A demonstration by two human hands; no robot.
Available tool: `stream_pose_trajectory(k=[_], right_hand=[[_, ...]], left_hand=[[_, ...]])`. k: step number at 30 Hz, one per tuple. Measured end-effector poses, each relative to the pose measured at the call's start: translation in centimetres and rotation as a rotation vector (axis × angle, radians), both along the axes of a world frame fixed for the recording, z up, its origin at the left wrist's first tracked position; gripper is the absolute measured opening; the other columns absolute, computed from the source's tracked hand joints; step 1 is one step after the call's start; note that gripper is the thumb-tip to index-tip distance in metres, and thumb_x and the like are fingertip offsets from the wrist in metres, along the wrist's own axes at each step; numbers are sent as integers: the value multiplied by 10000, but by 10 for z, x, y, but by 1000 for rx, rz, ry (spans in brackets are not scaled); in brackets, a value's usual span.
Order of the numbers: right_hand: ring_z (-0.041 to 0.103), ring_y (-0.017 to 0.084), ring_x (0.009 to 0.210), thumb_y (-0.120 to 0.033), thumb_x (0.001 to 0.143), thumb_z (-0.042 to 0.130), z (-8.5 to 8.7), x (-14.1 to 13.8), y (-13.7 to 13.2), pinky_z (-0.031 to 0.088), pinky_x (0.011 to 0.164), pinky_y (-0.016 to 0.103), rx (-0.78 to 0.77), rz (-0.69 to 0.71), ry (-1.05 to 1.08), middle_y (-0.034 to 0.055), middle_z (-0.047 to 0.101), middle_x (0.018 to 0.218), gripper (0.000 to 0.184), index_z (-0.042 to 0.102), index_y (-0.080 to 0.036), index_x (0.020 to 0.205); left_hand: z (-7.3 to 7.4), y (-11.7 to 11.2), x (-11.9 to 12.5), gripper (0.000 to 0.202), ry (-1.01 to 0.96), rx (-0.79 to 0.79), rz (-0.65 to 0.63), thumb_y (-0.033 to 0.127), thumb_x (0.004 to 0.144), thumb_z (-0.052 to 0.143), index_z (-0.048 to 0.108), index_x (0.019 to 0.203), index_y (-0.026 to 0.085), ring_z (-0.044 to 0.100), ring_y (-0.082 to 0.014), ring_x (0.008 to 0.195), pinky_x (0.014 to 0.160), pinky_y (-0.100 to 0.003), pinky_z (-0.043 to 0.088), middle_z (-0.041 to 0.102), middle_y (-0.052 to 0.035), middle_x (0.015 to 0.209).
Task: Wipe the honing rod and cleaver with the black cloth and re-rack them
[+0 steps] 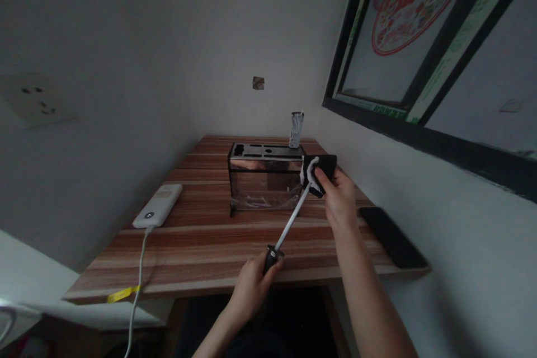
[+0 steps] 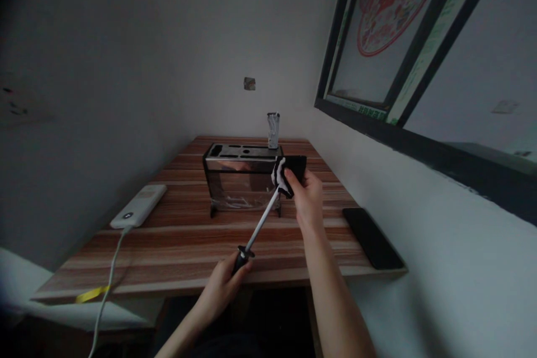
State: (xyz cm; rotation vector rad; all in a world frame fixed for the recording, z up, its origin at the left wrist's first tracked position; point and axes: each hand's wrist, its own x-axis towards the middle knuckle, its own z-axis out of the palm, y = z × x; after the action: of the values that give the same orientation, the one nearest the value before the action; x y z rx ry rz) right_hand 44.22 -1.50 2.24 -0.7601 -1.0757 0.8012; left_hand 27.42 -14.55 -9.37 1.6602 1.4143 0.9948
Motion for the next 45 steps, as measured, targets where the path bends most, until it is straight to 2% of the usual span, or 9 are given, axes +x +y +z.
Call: stream_pose_trajectory(k=[4, 10, 15, 22, 26, 31, 38, 45], right_hand=[[606, 128, 617, -366, 610, 776, -9, -5, -10, 474, 579, 228, -68, 75, -26, 16, 693, 727, 281, 688, -158, 776], [643, 173, 669, -363, 664, 753, -40, -22, -30, 497, 597, 253, -165, 226, -155, 41, 710, 776, 282, 683, -153, 839], [659, 190, 681, -380, 683, 734, -56, -28, -52, 521, 598, 266, -233, 335, -231, 49, 718, 810, 311, 670, -155, 888], [672, 249, 819, -324, 639, 752, -71, -36, -77, 537, 732, 337, -287, 326, -335, 76, 727, 865, 331, 668, -151, 908], [673, 262, 872, -292, 632, 754, -74, -40, -83, 531, 788, 362, -305, 370, -314, 82, 727, 913, 362, 659, -159, 955], [662, 269, 947, -264, 623, 757, -71, -38, -86, 508, 863, 382, -325, 431, -294, 92, 718, 989, 423, 643, -155, 1016], [667, 274, 921, -277, 638, 759, -70, -38, -87, 516, 843, 395, -321, 389, -306, 90, 723, 966, 384, 650, -165, 989], [679, 257, 859, -309, 643, 765, -66, -34, -84, 531, 777, 350, -306, 377, -315, 76, 733, 904, 338, 670, -172, 936]], left_hand=[[1, 1, 0, 243, -15, 2, 0, 332, 885, 469, 627, 985, 177, 625, -189, 851, 761, -233, 413, 691, -35, 902], [2, 1, 1, 307, -30, -28, 23, 381, 889, 433, 615, 969, 147, 607, -174, 714, 673, -235, 423, 652, -28, 757], [-1, 2, 2, 299, -51, -14, 45, 386, 879, 444, 608, 952, 147, 610, -179, 705, 621, -224, 421, 650, -30, 737], [-5, 3, 2, 246, -81, 4, 38, 307, 855, 452, 613, 930, 136, 617, -195, 754, 636, -229, 437, 678, -57, 807], [-7, 4, 1, 232, -83, -14, 38, 261, 833, 443, 610, 929, 132, 623, -199, 756, 607, -219, 437, 681, -66, 813], [-6, 3, 1, 205, -79, -5, 31, 246, 831, 446, 607, 897, 139, 623, -203, 777, 661, -235, 447, 686, -71, 832], [-4, 2, 0, 220, -57, -5, 46, 241, 829, 458, 629, 916, 133, 622, -210, 773, 709, -258, 455, 694, -72, 832], [-5, 4, 1, 248, -62, 8, 34, 242, 835, 468, 626, 998, 142, 626, -229, 850, 774, -265, 447, 707, -85, 902]])
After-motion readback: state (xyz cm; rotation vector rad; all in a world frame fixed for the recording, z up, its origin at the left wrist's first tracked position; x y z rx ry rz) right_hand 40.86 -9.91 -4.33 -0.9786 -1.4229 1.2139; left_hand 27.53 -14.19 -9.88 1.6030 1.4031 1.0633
